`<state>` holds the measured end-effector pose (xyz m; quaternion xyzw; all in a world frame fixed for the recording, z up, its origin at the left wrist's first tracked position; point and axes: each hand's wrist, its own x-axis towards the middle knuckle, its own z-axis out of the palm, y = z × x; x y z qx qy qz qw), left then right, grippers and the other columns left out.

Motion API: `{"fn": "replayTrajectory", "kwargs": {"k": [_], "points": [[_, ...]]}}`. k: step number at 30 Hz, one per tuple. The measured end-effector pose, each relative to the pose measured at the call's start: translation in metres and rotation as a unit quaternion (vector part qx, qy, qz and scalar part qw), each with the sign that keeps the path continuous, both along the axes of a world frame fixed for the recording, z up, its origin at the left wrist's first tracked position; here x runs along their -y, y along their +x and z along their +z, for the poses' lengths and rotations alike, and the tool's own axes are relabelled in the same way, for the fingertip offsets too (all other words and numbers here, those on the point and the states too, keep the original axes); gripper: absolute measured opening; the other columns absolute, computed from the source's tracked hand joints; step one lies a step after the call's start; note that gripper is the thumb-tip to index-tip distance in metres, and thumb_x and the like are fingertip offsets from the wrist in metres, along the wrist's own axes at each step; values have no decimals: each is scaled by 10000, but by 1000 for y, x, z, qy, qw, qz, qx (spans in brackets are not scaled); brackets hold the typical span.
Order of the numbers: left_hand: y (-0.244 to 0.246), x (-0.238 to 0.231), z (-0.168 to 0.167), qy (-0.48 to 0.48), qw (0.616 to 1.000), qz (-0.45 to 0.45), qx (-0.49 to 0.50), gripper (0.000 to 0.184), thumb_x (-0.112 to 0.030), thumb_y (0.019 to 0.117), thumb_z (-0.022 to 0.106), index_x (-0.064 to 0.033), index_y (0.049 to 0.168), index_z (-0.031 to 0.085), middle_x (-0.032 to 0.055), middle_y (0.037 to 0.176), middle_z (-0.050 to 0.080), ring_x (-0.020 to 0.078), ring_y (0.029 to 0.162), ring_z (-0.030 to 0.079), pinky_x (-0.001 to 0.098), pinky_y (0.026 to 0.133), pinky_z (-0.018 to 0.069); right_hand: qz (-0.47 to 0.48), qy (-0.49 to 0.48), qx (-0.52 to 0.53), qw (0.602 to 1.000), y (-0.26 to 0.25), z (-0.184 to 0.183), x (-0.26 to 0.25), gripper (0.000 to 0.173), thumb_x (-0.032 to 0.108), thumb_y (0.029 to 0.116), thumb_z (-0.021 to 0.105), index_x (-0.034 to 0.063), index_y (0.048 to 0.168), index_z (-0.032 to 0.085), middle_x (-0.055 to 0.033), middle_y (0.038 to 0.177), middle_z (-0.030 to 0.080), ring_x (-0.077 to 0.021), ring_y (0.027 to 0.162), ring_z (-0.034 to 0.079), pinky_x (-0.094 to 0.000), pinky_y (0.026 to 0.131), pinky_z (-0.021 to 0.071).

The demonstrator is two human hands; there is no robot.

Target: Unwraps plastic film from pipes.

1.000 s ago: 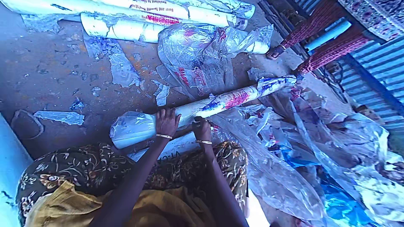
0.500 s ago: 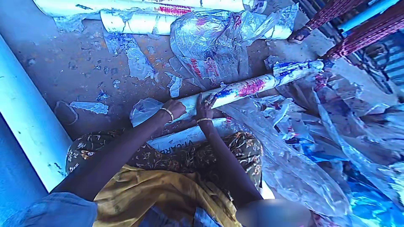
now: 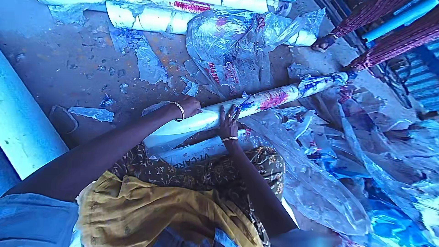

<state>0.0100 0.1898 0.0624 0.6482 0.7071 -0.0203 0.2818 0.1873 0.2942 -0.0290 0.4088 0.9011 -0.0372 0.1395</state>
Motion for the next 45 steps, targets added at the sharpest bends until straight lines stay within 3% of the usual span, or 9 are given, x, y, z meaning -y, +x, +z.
{"fn": "replayTrajectory", "kwargs": {"k": [6, 10, 13, 15, 19, 23, 28, 32, 45], "points": [[-15, 3, 4, 23, 997, 61, -50, 427, -296, 1108, 464, 83, 1068, 656, 288, 1034, 682, 462, 1064, 656, 612, 913, 469, 2, -21, 1, 1000, -18, 12, -6, 1180, 264, 769, 881, 193, 1664, 114, -308, 1681, -33, -571, 1446, 312, -576, 836, 569], [-26, 53, 7, 240, 946, 211, -50, 430, -308, 1011, 647, 57, 1238, 650, 302, 1212, 622, 480, 1164, 593, 642, 1019, 382, -14, -102, -42, 994, -14, 35, -3, 1186, 275, 767, 902, 161, 1660, 130, -311, 1680, 31, -534, 1525, 161, -654, 1093, 388], [-9, 102, -8, 379, 901, 212, -5, 486, -405, 920, 723, 42, 1111, 711, 253, 1148, 683, 441, 1087, 646, 616, 931, 457, -78, -189, -221, 954, -2, 61, 31, 657, 159, 932, 743, -11, 1498, 457, -324, 1451, 506, -459, 1310, 539, -575, 1102, 402], [10, 124, -26, 394, 896, 203, 6, 558, -505, 852, 747, -2, 1094, 737, 215, 1190, 694, 415, 1122, 648, 615, 968, 460, -164, -284, -326, 887, -2, 58, 61, 278, 184, 1034, 614, -75, 1096, 692, -191, 975, 722, -239, 871, 690, -388, 820, 534], [36, 136, -33, 351, 891, 286, -18, 852, -530, 748, 839, -14, 1385, 607, 260, 1498, 501, 471, 1366, 484, 678, 1108, 308, -365, -533, -254, 720, -32, 38, 88, 694, 557, 1087, 333, -70, 1226, 595, -214, 981, 692, -246, 775, 674, -381, 686, 554], [61, 150, 1, 268, 869, 416, 0, 351, -239, 963, 690, 76, 809, 682, 244, 786, 682, 432, 802, 697, 597, 716, 520, -337, -455, -264, 781, -53, 25, 97, 486, 358, 1063, 565, -86, 1258, 596, -250, 1155, 659, -285, 988, 652, -435, 894, 521], [105, 130, 20, -163, 939, 292, 81, 354, -45, 1068, 455, 139, 1362, 520, 314, 1458, 500, 445, 1392, 471, 547, 1125, 389, -363, -490, -338, 717, -53, 29, 102, 228, 199, 1072, 543, -11, 989, 578, -50, 704, 535, -98, 544, 496, -237, 518, 447], [136, 111, -19, -84, 941, 328, 13, 598, 68, 1037, 353, 96, 1597, 144, 270, 1695, 96, 390, 1581, 146, 513, 1254, 168, -369, -518, -390, 666, -55, 52, 108, 250, 137, 1089, 476, 8, 887, 547, 3, 622, 456, -56, 461, 407, -188, 451, 379], [155, 115, -80, -29, 953, 298, -45, 929, -46, 831, 759, 45, 1601, 246, 388, 1648, 62, 514, 1556, 77, 617, 1241, 96, -267, -486, -408, 725, -67, 104, 97, 226, 181, 1076, 512, 39, 905, 553, 9, 672, 437, -61, 482, 371, -206, 458, 346]]}}
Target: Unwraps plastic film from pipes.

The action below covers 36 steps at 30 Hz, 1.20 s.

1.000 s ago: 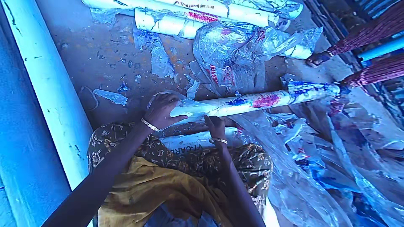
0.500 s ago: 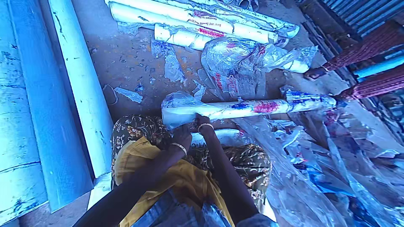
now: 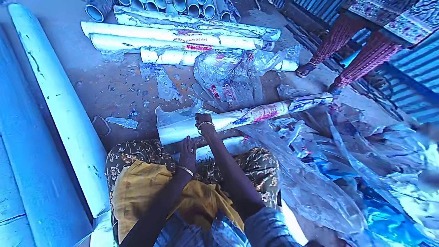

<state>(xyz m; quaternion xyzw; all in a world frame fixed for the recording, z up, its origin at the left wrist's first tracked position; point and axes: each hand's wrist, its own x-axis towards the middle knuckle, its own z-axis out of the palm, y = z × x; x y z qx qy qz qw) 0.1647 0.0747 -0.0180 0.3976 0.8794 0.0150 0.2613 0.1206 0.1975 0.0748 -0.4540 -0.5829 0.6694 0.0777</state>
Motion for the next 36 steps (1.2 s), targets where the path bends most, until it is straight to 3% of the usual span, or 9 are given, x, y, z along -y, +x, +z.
{"fn": "replayTrajectory", "kwargs": {"k": [3, 7, 12, 16, 20, 24, 28, 31, 36], "points": [[-13, -5, 4, -45, 996, 33, 74, 838, -179, 944, 698, 29, 1607, 230, 338, 1666, 111, 478, 1568, 74, 650, 1233, 83, 7, -28, -18, 999, -1, 3, -10, 235, 160, 1076, 512, 52, 869, 539, 22, 646, 430, -43, 455, 352, -182, 430, 322], [-22, -12, 28, 203, 976, 72, -29, 385, -102, 1020, 564, 156, 1303, 592, 350, 1316, 612, 492, 1250, 598, 581, 1052, 461, -11, -67, -27, 997, -15, -6, -13, 248, 125, 1076, 506, 32, 846, 522, 19, 632, 421, -42, 452, 356, -176, 433, 322], [-61, -22, 31, 400, 890, 34, -214, 162, -15, 927, 645, 102, 1012, 718, 337, 1229, 650, 528, 1132, 638, 647, 986, 449, -41, -107, -52, 992, -17, 0, -11, 254, 103, 1084, 477, 19, 848, 517, 12, 631, 413, -43, 462, 361, -166, 441, 336], [-71, -45, 19, 419, 846, 7, -331, 238, -31, 865, 709, 61, 1085, 711, 328, 1269, 632, 506, 1201, 616, 722, 1022, 367, 24, -45, -67, 996, -8, -9, -26, 339, 178, 1089, 494, 72, 769, 527, 48, 567, 437, -23, 444, 393, -175, 443, 353], [-65, -87, 30, 311, 890, -154, -295, 403, 86, 901, 642, 9, 1295, 677, 270, 1580, 416, 422, 1461, 429, 760, 1076, 275, -48, 11, -84, 995, 24, -5, -61, 299, 140, 1096, 467, 1, 863, 593, 3, 639, 477, -70, 534, 455, -228, 533, 419], [-45, -145, 50, 147, 940, -254, -174, 677, 86, 979, 512, -183, 1591, 405, 325, 1662, 168, 468, 1563, 143, 732, 1181, 104, -178, 22, -42, 983, 76, -14, -105, 266, 154, 1094, 490, -79, 1137, 610, -122, 833, 599, -141, 646, 560, -275, 589, 484], [-26, -194, 56, 48, 978, -160, -123, 681, 54, 1037, 420, -2, 1638, 104, 418, 1616, 155, 536, 1533, 169, 683, 1204, 124, -249, 9, -32, 968, 111, -29, -143, 323, 154, 1111, 440, -95, 1279, 558, -193, 981, 643, -168, 693, 598, -291, 627, 503], [-20, -207, 81, -60, 986, -135, -79, 397, 14, 1065, 369, 168, 1426, 431, 378, 1408, 507, 489, 1341, 505, 568, 1075, 414, -262, -6, -26, 965, 123, -39, -165, 304, 128, 1102, 454, -87, 1293, 551, -190, 992, 643, -159, 696, 596, -286, 633, 498], [-24, -215, 85, -120, 978, -148, -84, 335, -24, 1078, 367, 123, 1289, 580, 288, 1349, 598, 419, 1296, 565, 541, 1038, 445, -169, 117, 62, 977, 115, -58, -196, 304, 55, 1069, 466, -69, 1324, 578, -250, 1200, 654, -283, 1010, 668, -405, 891, 528]]}}
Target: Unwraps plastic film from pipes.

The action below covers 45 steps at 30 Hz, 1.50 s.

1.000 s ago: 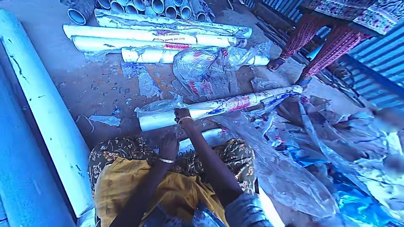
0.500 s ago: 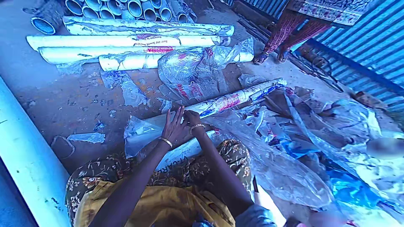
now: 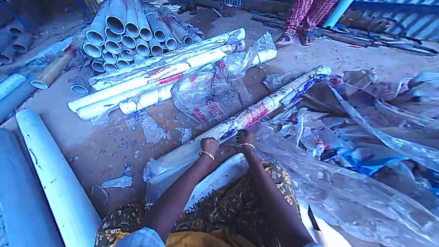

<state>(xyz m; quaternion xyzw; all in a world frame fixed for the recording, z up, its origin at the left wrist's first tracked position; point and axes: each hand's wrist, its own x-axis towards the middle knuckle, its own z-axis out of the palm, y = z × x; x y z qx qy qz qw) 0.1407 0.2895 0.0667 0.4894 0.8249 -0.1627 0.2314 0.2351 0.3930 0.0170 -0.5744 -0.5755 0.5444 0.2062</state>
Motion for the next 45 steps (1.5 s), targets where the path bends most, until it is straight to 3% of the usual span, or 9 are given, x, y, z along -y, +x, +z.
{"fn": "replayTrajectory", "kwargs": {"k": [4, 8, 15, 24, 33, 36, 39, 43, 45], "points": [[-7, -14, -1, -75, 995, -42, -44, 313, -27, 1028, 491, 122, 1283, 598, 286, 1376, 583, 421, 1319, 545, 548, 1062, 442, 169, 108, 209, 957, -15, 17, -21, 613, 124, 990, 625, -24, 1540, 397, -308, 1548, 417, -451, 1440, 415, -558, 1173, 332], [-11, -22, -7, -129, 985, -78, -79, 330, -71, 1027, 528, 136, 1274, 599, 288, 1386, 578, 417, 1334, 534, 533, 1093, 415, 33, 64, 158, 985, -30, 7, -62, 728, 359, 1041, 590, 12, 1602, 282, -315, 1654, 190, -496, 1526, 214, -645, 1176, 275], [-18, -35, 8, -203, 962, -176, -42, 296, -5, 1024, 502, 132, 1269, 596, 299, 1388, 576, 446, 1343, 528, 591, 1084, 421, -222, -26, 141, 964, -75, -20, -102, 890, 541, 1006, 571, 201, 1666, 80, -298, 1657, 193, -485, 1524, 221, -680, 1129, 300], [-63, -16, -1, -104, 967, -182, 145, 425, -191, 1112, 383, 153, 1055, 627, 335, 1119, 642, 462, 1138, 605, 615, 1003, 412, -269, -11, 125, 955, -56, -39, -93, 738, 513, 1066, 451, 241, 1664, 115, -286, 1502, 483, -471, 1395, 460, -594, 1068, 417], [-111, -9, 25, 10, 959, -132, 249, 390, -184, 1105, 460, 73, 847, 598, 57, 711, 448, 133, 656, 416, 318, 665, 389, -198, 88, 64, 974, -28, -54, -74, 574, 485, 1108, 310, 331, 1651, 206, -334, 1501, 453, -560, 1365, 430, -732, 992, 382], [-112, -22, 40, -55, 971, -187, 141, 435, -242, 1120, 429, 119, 1016, 650, 261, 955, 637, 378, 937, 609, 553, 890, 447, -197, 86, 69, 974, -32, -53, -76, 568, 480, 1105, 330, 330, 1645, 237, -318, 1546, 410, -561, 1401, 387, -748, 1004, 359], [-101, -34, 45, -93, 978, -187, 28, 416, -300, 1102, 477, 64, 1206, 650, 272, 1200, 667, 430, 1182, 619, 628, 1008, 422, -203, 91, 68, 973, -34, -54, -75, 565, 460, 1105, 345, 286, 1638, 277, -299, 1578, 380, -550, 1424, 364, -756, 1025, 328], [-54, -38, 25, 2, 992, -110, -60, 719, 14, 904, 691, -73, 1561, 413, 281, 1593, 354, 451, 1490, 325, 720, 1184, 127, -213, 93, 74, 970, -40, -56, -81, 557, 462, 1093, 378, 327, 1628, 298, -292, 1639, 262, -551, 1446, 324, -736, 1043, 329], [-37, -32, -3, 83, 982, -148, -83, 794, 114, 907, 609, -246, 1587, 412, 235, 1680, 218, 422, 1564, 187, 732, 1189, 86, -231, 95, 90, 964, -45, -62, -88, 553, 452, 1073, 432, 330, 1606, 355, -287, 1632, 287, -540, 1441, 343, -709, 1053, 329]]}}
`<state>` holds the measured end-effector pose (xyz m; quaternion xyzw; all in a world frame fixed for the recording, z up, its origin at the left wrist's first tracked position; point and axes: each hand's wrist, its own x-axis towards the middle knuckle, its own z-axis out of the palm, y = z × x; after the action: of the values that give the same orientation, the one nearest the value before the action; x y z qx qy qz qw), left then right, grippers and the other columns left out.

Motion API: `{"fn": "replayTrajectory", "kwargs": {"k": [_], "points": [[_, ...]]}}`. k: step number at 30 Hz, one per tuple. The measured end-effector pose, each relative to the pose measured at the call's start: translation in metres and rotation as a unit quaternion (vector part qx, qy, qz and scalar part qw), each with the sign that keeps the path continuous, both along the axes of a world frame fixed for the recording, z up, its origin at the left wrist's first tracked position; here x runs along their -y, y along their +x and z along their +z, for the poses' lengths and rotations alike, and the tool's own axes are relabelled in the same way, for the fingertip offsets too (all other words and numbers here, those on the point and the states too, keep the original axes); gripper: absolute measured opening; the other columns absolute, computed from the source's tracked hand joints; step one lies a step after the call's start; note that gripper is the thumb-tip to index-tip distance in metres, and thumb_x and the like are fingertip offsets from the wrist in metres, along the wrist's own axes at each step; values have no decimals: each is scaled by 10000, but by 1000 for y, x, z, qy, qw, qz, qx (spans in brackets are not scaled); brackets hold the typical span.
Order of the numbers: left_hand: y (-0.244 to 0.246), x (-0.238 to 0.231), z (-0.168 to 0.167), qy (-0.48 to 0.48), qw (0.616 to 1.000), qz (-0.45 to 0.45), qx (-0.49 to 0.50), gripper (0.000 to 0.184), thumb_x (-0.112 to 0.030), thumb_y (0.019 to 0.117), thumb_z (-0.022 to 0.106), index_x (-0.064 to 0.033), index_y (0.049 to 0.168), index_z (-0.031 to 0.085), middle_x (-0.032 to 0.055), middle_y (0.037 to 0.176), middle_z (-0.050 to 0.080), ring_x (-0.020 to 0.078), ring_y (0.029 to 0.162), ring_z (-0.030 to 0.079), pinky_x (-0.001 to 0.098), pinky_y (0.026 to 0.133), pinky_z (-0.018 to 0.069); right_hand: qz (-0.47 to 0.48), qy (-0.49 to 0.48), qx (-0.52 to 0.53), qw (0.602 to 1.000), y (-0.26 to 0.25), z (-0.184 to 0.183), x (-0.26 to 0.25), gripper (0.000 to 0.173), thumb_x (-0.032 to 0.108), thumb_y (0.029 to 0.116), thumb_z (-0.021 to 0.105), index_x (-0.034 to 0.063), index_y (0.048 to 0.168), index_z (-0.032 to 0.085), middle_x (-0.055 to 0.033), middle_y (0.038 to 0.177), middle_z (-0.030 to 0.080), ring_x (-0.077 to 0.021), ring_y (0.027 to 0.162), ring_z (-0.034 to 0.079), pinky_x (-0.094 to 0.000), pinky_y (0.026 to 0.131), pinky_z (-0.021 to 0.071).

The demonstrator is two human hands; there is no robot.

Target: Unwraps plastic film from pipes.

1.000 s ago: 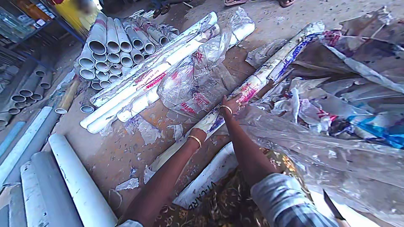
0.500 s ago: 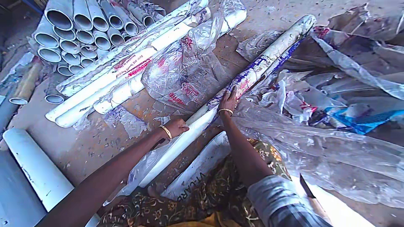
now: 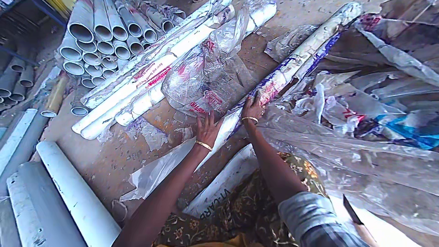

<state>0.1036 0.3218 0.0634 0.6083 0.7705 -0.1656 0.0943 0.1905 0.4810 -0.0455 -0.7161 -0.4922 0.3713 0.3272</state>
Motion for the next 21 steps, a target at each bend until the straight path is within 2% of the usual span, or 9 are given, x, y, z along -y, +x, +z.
{"fn": "replayTrajectory", "kwargs": {"k": [2, 5, 7, 9, 11, 12, 14, 17, 21], "points": [[6, 4, -23, 50, 998, -33, 0, 656, 85, 998, 493, -291, 1536, 497, 199, 1687, 236, 406, 1568, 194, 719, 1194, 107, 0, -2, 4, 1000, 0, 0, -2, 552, 445, 1070, 446, 315, 1601, 370, -304, 1598, 341, -539, 1422, 374, -700, 1047, 337], [8, 2, -36, 85, 996, -8, 15, 515, 33, 1008, 480, -180, 1463, 592, 184, 1660, 319, 401, 1536, 295, 691, 1211, 105, 11, -6, 0, 1000, 0, 0, -2, 558, 442, 1072, 438, 315, 1609, 351, -300, 1654, 209, -538, 1456, 315, -695, 1068, 325], [15, -3, -38, 127, 991, 10, 34, 380, -134, 1022, 520, -62, 1370, 656, 226, 1625, 368, 408, 1514, 340, 684, 1214, 83, 9, -3, -1, 1000, 0, -2, -3, 551, 444, 1072, 432, 328, 1606, 355, -297, 1640, 255, -535, 1453, 328, -694, 1069, 329], [24, -14, -40, 143, 988, 46, 33, 538, -427, 1022, 570, 28, 1291, 670, 264, 1553, 454, 417, 1478, 397, 663, 1220, 118, 7, -2, 4, 1000, 0, -3, -2, 537, 444, 1075, 429, 340, 1599, 370, -302, 1558, 409, -532, 1391, 421, -691, 1023, 368], [37, -36, -29, 97, 990, 106, 13, 766, -637, 967, 570, 66, 1260, 651, 281, 1405, 573, 421, 1348, 530, 618, 1148, 317, 10, -1, -6, 1000, 2, -1, -2, 535, 431, 1077, 434, 333, 1599, 370, -314, 1606, 316, -548, 1412, 381, -699, 1034, 354], [42, -49, -20, 72, 989, 129, 3, 776, -675, 955, 559, 60, 1174, 673, 265, 1260, 657, 407, 1210, 631, 585, 1014, 460, 11, 0, -7, 1000, 2, -1, -2, 538, 432, 1074, 438, 332, 1598, 373, -312, 1631, 262, -550, 1435, 348, -702, 1053, 344], [46, -74, -7, 22, 986, 167, 8, 758, -663, 967, 551, 65, 1129, 683, 265, 1192, 689, 404, 1156, 664, 572, 940, 509, 15, -4, -3, 1000, 3, -1, -2, 540, 445, 1072, 436, 325, 1595, 381, -311, 1636, 254, -549, 1436, 347, -701, 1052, 343], [47, -97, 1, -19, 982, 187, 8, 723, -625, 975, 577, 54, 1208, 672, 252, 1292, 656, 385, 1260, 611, 559, 1032, 463, 14, -3, -8, 1000, 3, 0, -1, 532, 428, 1075, 432, 321, 1594, 386, -305, 1627, 281, -544, 1430, 359, -707, 1041, 340], [43, -99, -5, -30, 984, 173, 8, 627, -548, 1050, 483, 23, 1197, 696, 233, 1283, 672, 378, 1260, 617, 572, 1038, 458, 11, -6, 4, 1000, 0, -4, -3, 537, 451, 1071, 430, 313, 1589, 399, -313, 1583, 360, -541, 1436, 354, -698, 1062, 337]]}}
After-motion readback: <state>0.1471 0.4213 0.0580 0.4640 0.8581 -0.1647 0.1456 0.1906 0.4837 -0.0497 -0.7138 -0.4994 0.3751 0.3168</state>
